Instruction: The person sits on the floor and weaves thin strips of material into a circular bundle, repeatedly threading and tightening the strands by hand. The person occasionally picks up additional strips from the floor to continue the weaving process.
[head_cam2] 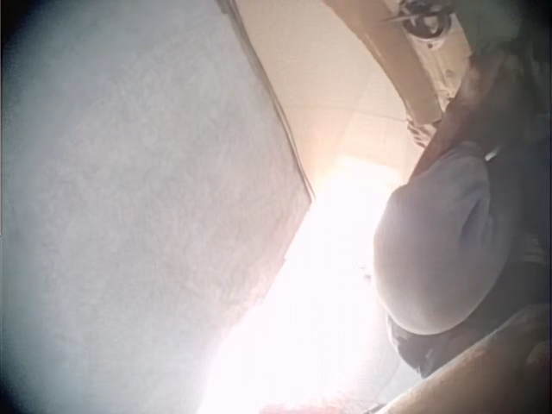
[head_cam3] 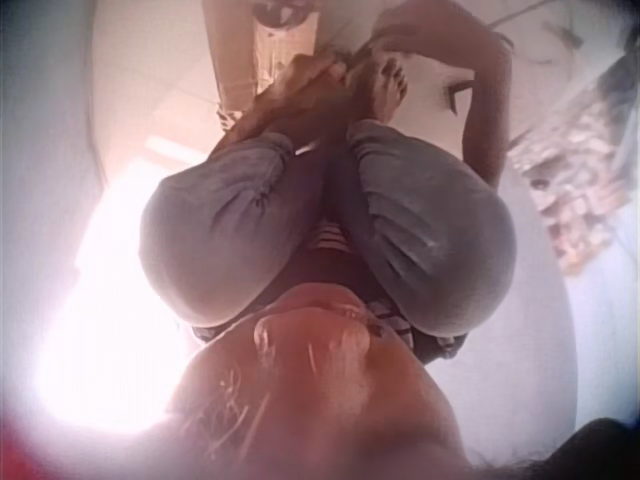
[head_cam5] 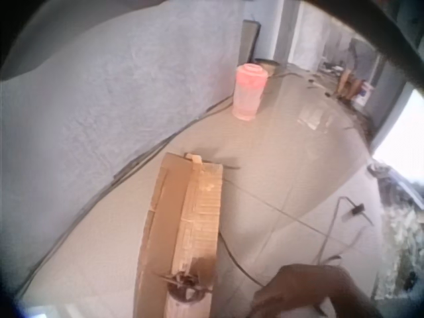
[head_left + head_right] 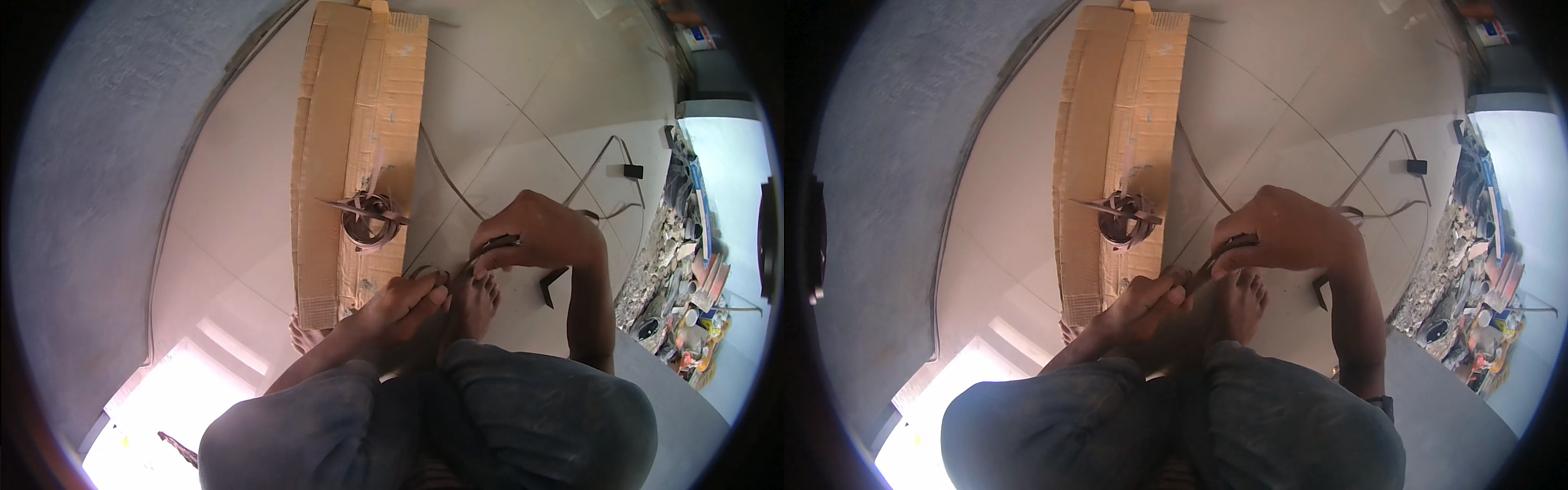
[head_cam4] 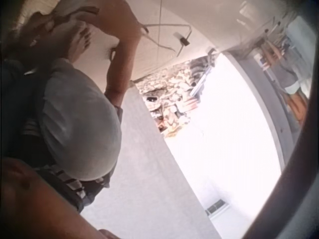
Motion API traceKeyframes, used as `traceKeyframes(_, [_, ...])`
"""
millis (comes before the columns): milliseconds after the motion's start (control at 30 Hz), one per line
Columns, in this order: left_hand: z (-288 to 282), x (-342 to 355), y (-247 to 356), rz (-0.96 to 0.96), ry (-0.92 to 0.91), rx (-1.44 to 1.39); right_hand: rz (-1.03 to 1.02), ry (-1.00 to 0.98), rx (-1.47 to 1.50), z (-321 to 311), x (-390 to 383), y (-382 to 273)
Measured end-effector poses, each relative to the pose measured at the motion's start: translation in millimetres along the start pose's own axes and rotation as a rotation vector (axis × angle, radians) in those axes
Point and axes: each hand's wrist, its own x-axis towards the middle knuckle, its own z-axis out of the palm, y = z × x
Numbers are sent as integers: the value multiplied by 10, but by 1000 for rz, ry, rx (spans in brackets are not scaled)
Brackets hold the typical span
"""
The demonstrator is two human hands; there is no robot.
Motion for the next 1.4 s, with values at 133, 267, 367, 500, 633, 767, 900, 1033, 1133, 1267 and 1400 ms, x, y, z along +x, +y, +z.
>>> traceKeyframes(133, [-76, -7, 182, -273, -106, -161, 325, -292, 328, -241, 15, 8])
traceKeyframes(267, [-310, -167, 204, -381, -113, -401, 391, -286, 387, -397, -18, 368])
traceKeyframes(367, [-400, -205, 208, -411, -68, -720, 159, -166, 454, -328, -38, 679])
traceKeyframes(500, [-344, -81, 335, -421, 22, -809, 25, 436, -195, -213, -78, 385])
traceKeyframes(633, [-344, -18, 386, -418, 120, -844, -297, 990, -623, -31, -117, -255])
traceKeyframes(767, [-351, 110, 524, -383, 191, -768, -330, 797, -739, 369, -53, -471])
traceKeyframes(900, [-397, 93, 526, -431, 108, -962, -237, 754, -730, 726, 259, -128])
traceKeyframes(1033, [-326, 31, 547, -416, 160, -891, -313, 842, -587, 863, 341, 109])
traceKeyframes(1133, [-367, -32, 573, -366, 186, -865, -300, 799, -512, 964, 397, 184])
traceKeyframes(1267, [-393, -88, 606, -337, 159, -844, -243, 774, -502, 960, 356, 186])
traceKeyframes(1400, [-371, -114, 572, -137, 229, -864, -141, 704, -483, 922, 296, 176])
